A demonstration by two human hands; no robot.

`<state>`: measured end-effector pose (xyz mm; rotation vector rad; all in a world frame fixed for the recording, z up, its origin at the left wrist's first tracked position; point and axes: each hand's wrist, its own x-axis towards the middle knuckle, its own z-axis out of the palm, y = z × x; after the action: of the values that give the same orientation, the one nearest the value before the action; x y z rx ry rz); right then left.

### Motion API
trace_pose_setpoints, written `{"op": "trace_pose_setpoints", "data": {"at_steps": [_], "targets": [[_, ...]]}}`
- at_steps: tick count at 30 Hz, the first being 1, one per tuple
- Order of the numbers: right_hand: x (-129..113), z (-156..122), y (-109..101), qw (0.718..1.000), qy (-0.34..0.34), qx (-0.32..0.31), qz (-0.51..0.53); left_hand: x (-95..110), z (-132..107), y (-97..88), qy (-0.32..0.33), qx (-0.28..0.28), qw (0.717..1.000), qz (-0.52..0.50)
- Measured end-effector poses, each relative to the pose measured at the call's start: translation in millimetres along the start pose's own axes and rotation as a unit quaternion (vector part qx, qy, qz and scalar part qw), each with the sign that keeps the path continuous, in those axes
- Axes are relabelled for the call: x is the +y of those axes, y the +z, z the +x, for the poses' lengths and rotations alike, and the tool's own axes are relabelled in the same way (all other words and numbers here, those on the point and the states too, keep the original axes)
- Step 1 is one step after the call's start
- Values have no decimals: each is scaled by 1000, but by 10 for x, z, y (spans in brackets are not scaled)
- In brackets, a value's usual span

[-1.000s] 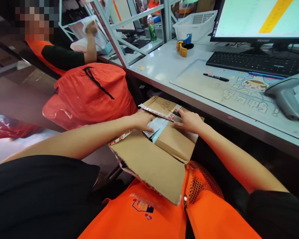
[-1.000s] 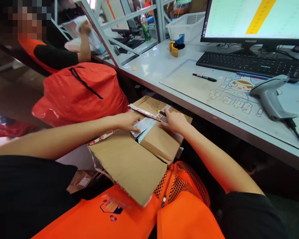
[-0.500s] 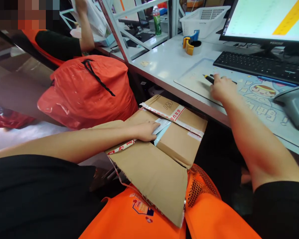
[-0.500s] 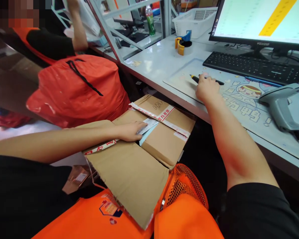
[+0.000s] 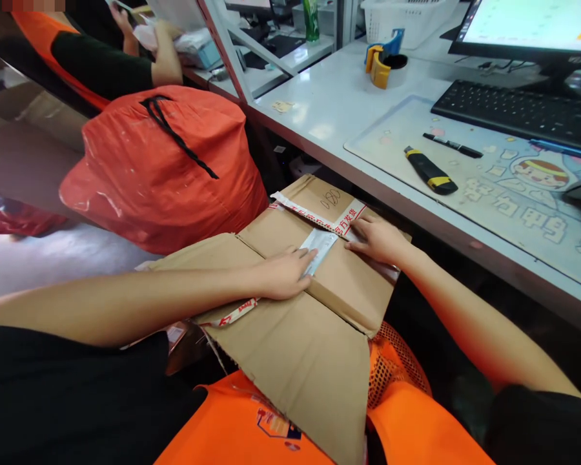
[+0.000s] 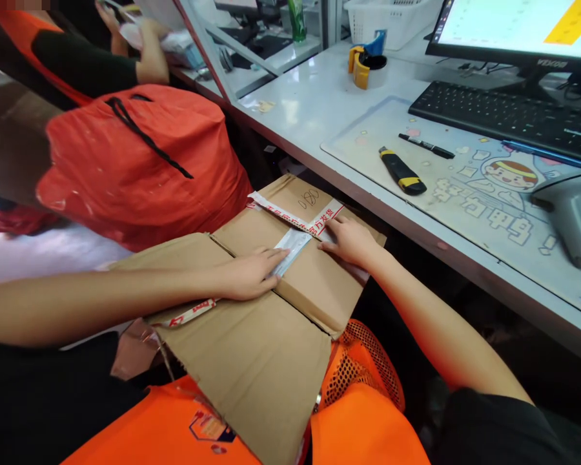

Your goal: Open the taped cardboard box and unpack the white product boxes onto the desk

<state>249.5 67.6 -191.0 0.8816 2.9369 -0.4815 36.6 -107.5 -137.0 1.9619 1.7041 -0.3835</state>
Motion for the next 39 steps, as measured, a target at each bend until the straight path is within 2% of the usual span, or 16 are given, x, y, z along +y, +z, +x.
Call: {"op": "trace_pose_setpoints", "data": {"at_steps": [2, 6, 9, 13, 16, 20, 22, 25, 27, 29, 31, 32, 33, 35, 37, 39], "targets": [[-8, 18, -8, 1000, 8, -15, -26, -24, 1, 34, 5, 19, 1000, -23], [-130, 35, -162, 992, 26, -31, -118, -73, -26, 60, -4, 36, 998, -47], [-158, 24, -233, 988, 41, 2, -152, -86, -87, 93, -2, 37, 998, -47], [-42, 18, -260, 984, 55, 38, -162, -89, -162, 145, 1, 30, 999, -38], [-24, 38, -279, 984, 65, 54, -156, -83, -149, 55, -11, -8, 999, -35], [-246, 59, -213, 991, 47, 34, -123, -76, 51, -238, -44, -69, 996, -34], [-391, 55, -136, 995, 36, 23, -95, -78, 226, -349, -50, -41, 997, -36], [-480, 4, -114, 998, 36, 17, -49, -101, 484, -381, -20, 7, 1000, -1], [-395, -68, -239, 997, 52, 49, -10, -130, 594, -348, 1, 4, 999, 34], [-188, -141, -460, 985, 90, 143, 17, -159, 645, -329, 5, -4, 998, 63], [104, -167, -693, 955, 155, 254, 12, -175, 670, -352, -5, -16, 996, 93], [263, -154, -782, 940, 193, 283, 0, -176, 684, -380, -11, -28, 994, 107], [418, -124, -842, 931, 228, 286, -13, -173, 700, -414, -15, -42, 992, 119], [684, -36, -875, 929, 276, 247, -27, -148, 733, -483, -23, -69, 989, 132], [858, 55, -842, 936, 285, 205, -25, -96, 734, -529, -27, -74, 988, 131], [939, 122, -828, 941, 275, 197, -15, -28, 694, -545, -34, -68, 989, 124]]}}
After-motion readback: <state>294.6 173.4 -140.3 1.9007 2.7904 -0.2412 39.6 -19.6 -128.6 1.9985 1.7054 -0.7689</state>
